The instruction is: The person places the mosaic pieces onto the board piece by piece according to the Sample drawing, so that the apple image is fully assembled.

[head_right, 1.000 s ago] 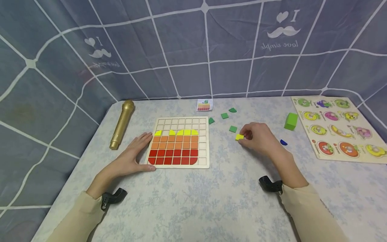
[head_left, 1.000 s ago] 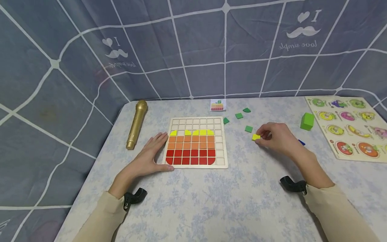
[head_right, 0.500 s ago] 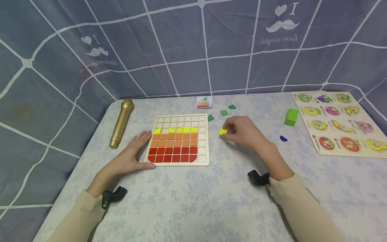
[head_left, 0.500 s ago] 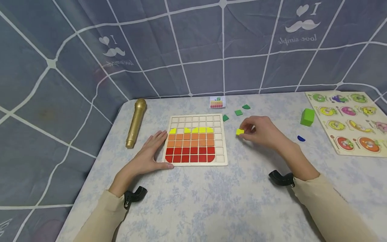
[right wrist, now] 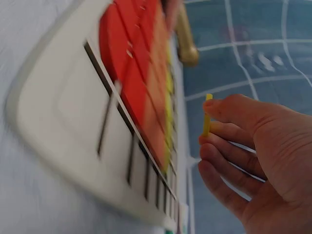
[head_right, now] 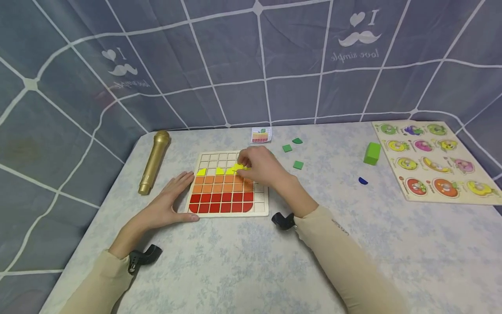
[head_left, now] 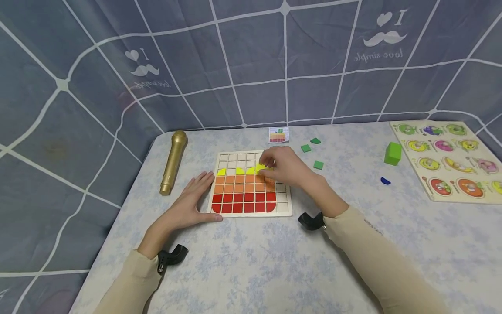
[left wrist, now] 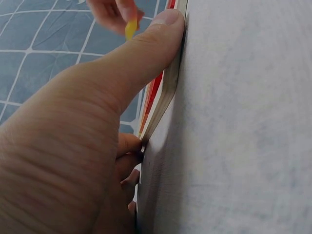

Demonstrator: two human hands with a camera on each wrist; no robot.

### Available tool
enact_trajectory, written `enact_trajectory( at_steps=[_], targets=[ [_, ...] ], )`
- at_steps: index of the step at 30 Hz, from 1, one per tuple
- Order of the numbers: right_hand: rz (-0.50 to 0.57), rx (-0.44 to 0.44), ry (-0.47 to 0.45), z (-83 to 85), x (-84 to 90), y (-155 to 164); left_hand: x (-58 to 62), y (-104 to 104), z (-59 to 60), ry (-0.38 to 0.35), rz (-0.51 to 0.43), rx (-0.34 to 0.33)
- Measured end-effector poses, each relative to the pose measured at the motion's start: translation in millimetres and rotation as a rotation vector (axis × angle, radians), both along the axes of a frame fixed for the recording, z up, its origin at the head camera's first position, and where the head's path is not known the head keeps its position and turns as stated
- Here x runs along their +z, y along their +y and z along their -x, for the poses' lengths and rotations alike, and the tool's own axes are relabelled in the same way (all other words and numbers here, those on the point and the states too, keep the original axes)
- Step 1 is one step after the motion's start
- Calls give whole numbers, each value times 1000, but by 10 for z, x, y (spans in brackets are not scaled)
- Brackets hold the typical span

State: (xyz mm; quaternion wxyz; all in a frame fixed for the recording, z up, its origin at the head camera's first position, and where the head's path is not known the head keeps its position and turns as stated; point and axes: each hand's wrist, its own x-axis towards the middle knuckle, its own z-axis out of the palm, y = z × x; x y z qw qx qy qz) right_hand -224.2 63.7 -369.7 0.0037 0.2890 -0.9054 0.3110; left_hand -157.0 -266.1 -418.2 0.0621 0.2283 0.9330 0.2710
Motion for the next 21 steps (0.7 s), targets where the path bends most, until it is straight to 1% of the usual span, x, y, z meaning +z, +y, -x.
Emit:
enact_trajectory(
  at_steps=[4,8,14,21],
  targets=[
    [-1,11,4,43,-64,-238,10,-15,-2,-8,11,2],
    [1,14,5,75,-101,-413,15,-19,-2,-17,2,3],
    [-12,-40,2,138,-187,-661,-1,-22,-10,-34,-1,5],
    [-14,-72,11,216,-290,-852,2,-18,-13,-20,-4,1]
  ],
)
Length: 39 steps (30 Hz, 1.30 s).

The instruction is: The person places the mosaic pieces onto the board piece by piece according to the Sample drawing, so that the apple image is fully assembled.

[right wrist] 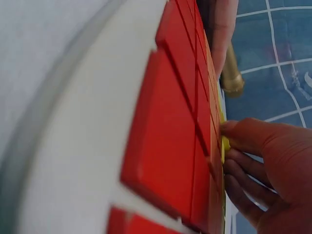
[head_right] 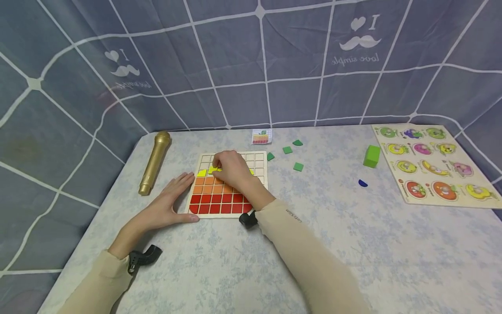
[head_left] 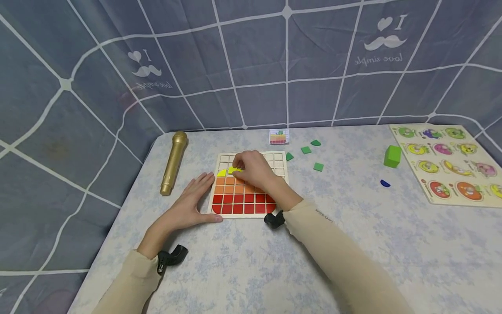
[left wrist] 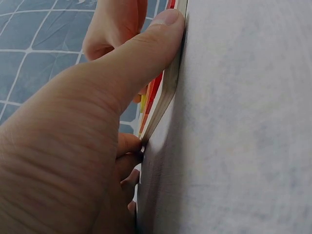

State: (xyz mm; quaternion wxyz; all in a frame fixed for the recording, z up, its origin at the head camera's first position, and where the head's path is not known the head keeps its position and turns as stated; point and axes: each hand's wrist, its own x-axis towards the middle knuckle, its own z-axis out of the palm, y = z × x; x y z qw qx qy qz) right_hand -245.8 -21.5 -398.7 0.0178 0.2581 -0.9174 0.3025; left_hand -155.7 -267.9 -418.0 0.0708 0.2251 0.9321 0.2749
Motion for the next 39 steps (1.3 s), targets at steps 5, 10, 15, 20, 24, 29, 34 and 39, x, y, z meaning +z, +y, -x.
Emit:
enact_trajectory(
  at_steps=[5,10,15,20,24,29,34,39],
  targets=[
    [1,-4,15,1,-33,-30,8,7,0,3,3,3],
    [-43,26,52,-40,-16,-33,9,-4,-5,4,0,-1],
    [-100,62,67,-89,34,-50,11,-17,-4,21,-17,-8],
    [-135,67,75,-132,58,-52,-1,-20,4,27,-17,-11],
    [-146,97,82,-158,59,-45,3,-16,9,19,-7,-6],
    [-164,157,74,-179,54,-40,25,-5,1,1,0,1],
    [-175,151,80,-200,58,-29,30,1,1,6,0,4],
    [-158,162,80,-248,69,7,21,-4,-1,9,-2,2]
  ],
)
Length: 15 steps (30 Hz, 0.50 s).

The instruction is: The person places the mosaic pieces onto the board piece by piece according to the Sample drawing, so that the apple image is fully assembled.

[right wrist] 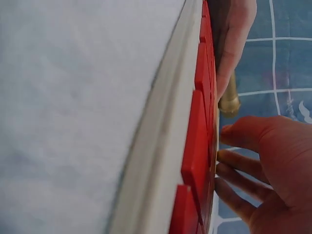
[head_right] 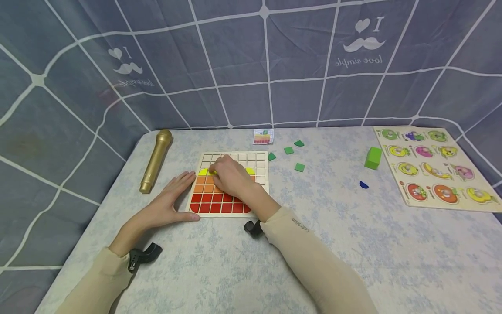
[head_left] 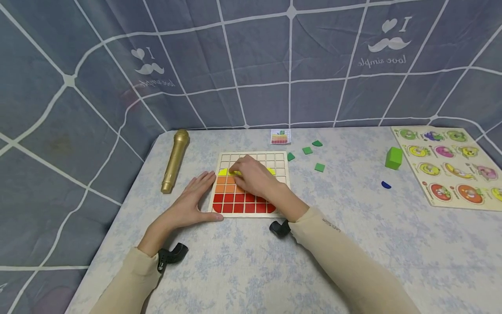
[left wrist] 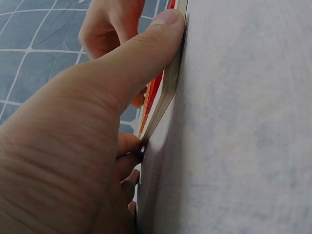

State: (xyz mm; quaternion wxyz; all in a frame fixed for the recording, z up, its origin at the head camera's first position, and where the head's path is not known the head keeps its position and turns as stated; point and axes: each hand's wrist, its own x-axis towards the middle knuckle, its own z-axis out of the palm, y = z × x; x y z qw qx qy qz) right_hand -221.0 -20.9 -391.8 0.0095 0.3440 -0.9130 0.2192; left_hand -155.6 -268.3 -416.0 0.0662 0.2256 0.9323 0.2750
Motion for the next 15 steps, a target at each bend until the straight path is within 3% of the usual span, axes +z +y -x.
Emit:
enact_trajectory(
  at_steps=[7,15],
  targets=[
    [77,-22,-22,-20,51,219,-9,-15,12,-5,5,11],
    [133,-105,-61,-2,122,743,-15,-5,2,5,-8,4]
  ],
)
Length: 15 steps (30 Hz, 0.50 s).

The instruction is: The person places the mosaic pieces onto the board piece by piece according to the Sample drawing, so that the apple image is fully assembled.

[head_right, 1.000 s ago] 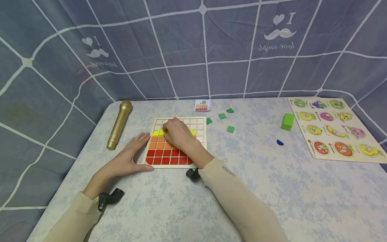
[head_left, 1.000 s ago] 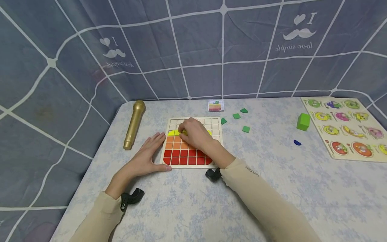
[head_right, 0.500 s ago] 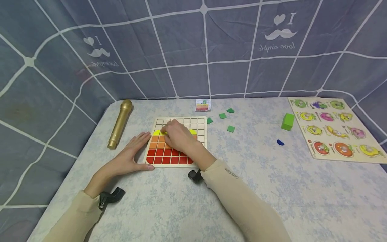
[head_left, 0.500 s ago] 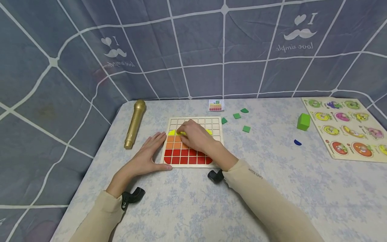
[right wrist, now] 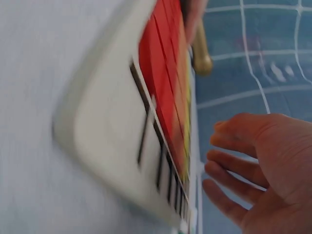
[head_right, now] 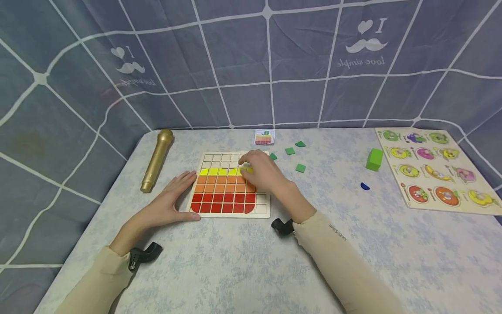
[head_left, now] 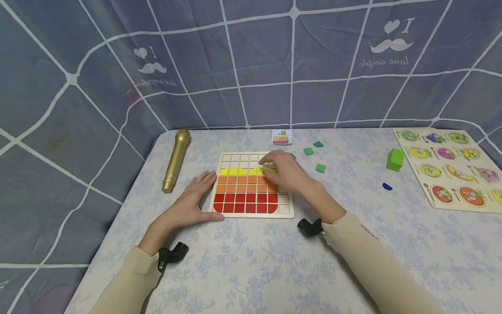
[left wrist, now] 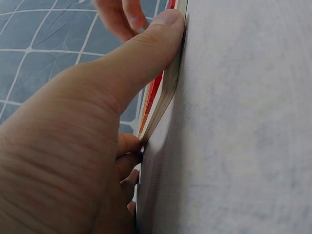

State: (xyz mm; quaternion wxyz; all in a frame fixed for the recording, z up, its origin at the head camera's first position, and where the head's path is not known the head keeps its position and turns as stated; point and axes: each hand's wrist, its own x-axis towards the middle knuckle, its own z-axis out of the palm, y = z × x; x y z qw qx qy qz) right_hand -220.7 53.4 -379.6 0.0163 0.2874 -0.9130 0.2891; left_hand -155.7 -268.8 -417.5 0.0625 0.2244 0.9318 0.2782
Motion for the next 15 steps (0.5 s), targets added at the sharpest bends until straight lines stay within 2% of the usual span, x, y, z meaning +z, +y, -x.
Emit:
enact_trajectory(
  at_steps=[7,15],
  targets=[
    [25,-113,-67,-8,101,545,-1,20,18,-10,3,-6],
    [-14,-211,-160,35,189,944,13,-17,11,-18,19,3]
  ],
)
